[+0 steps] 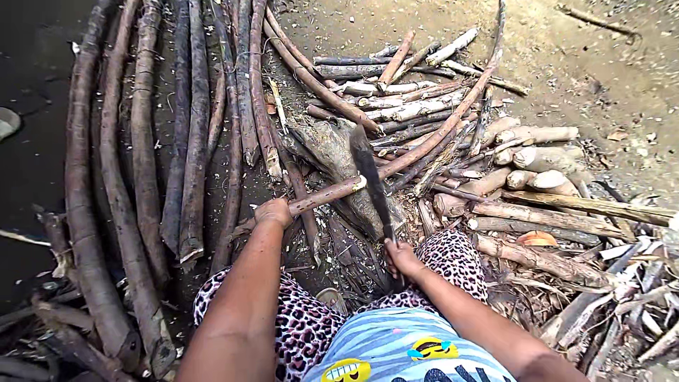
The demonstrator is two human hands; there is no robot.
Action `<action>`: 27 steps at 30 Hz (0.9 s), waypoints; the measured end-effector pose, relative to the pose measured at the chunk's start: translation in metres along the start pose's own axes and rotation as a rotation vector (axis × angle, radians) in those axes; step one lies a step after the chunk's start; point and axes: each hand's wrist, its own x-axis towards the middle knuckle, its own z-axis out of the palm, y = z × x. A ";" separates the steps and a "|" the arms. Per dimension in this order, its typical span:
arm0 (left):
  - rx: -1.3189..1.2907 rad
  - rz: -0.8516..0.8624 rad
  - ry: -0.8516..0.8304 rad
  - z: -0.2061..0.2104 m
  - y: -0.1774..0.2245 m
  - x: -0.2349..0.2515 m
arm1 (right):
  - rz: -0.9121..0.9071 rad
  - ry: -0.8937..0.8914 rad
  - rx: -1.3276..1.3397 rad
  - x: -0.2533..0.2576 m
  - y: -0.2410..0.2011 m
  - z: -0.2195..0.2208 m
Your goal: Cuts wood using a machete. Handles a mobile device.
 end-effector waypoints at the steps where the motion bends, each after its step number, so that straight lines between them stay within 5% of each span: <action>1: -0.023 0.008 -0.009 0.001 -0.003 0.002 | 0.125 -0.068 0.042 0.002 0.000 0.006; 6: -0.032 0.052 -0.047 -0.007 -0.002 -0.008 | 0.207 -0.215 0.249 -0.011 -0.017 -0.029; 12: -0.076 0.161 -0.132 0.009 0.008 -0.005 | 0.025 0.079 -0.183 -0.021 0.002 -0.022; 18: -0.045 0.107 -0.216 0.017 0.016 0.012 | -0.080 0.073 0.017 -0.056 -0.039 -0.040; 27: -0.074 0.124 -0.249 0.017 0.016 0.011 | -1.387 0.436 0.388 -0.108 -0.216 -0.122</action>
